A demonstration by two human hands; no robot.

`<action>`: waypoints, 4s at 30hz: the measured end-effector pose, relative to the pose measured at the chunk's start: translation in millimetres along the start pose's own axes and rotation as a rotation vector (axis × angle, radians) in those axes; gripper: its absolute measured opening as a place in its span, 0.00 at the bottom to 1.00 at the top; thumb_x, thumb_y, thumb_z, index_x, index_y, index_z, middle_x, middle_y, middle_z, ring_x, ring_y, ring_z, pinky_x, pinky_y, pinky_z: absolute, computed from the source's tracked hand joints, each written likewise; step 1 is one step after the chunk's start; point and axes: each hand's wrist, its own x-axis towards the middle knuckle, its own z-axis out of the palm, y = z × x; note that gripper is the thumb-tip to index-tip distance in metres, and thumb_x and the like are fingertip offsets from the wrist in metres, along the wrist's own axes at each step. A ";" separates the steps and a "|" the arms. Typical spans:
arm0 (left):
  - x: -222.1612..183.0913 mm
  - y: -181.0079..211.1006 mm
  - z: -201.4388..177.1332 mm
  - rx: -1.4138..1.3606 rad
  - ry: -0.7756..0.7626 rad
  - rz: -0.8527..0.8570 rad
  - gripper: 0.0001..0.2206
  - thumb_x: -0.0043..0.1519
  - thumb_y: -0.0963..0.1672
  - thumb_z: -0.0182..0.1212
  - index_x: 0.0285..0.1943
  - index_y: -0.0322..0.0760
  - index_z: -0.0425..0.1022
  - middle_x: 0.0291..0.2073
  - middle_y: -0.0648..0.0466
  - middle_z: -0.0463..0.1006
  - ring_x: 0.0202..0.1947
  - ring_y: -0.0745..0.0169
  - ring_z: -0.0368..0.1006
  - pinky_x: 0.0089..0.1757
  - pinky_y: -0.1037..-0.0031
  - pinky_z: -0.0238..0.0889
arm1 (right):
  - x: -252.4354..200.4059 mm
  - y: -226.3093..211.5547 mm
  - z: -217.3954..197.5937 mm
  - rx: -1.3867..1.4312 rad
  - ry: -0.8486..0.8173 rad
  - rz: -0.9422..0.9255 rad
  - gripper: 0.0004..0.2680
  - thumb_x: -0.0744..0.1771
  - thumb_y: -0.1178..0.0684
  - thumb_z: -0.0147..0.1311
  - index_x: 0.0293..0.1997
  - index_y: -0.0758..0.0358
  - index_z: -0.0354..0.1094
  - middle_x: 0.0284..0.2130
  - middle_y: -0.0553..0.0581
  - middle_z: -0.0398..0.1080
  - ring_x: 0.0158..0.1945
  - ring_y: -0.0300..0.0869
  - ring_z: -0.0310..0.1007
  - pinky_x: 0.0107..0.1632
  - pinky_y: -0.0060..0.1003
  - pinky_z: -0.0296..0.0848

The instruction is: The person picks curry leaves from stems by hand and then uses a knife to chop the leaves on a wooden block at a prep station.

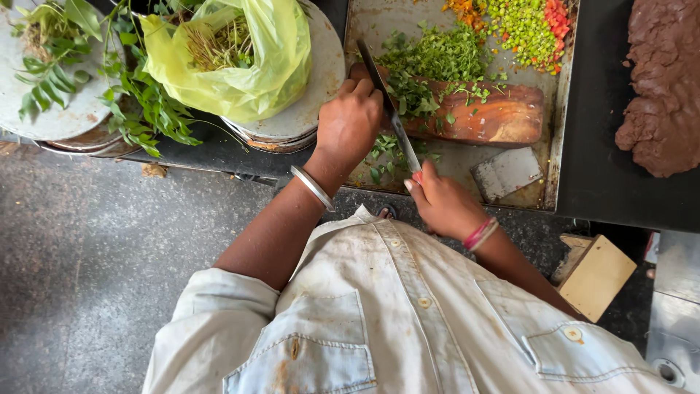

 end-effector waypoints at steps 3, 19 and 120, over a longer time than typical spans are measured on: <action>-2.5 3.6 -3.9 0.004 0.017 0.015 0.02 0.54 0.41 0.62 0.33 0.40 0.76 0.38 0.54 0.75 0.44 0.55 0.74 0.36 0.67 0.73 | 4.3 1.2 12.4 -0.042 0.086 -0.096 0.12 0.71 0.48 0.45 0.44 0.71 0.54 0.21 0.71 0.73 0.23 0.63 0.74 0.27 0.59 0.71; -72.8 24.4 -10.0 -0.273 -0.120 0.004 0.06 0.66 0.46 0.66 0.43 0.40 0.78 0.40 0.52 0.80 0.43 0.50 0.77 0.41 0.63 0.72 | -37.1 36.2 -32.2 0.569 0.127 0.207 0.08 0.72 0.51 0.45 0.48 0.66 0.57 0.15 0.52 0.64 0.13 0.36 0.65 0.16 0.34 0.62; -0.7 5.8 -14.4 -0.247 0.042 0.009 0.10 0.57 0.39 0.64 0.46 0.36 0.81 0.40 0.47 0.80 0.44 0.47 0.75 0.45 0.63 0.70 | 9.7 -7.6 -36.2 0.217 0.091 0.126 0.12 0.71 0.47 0.46 0.43 0.68 0.56 0.19 0.67 0.71 0.20 0.57 0.76 0.27 0.54 0.71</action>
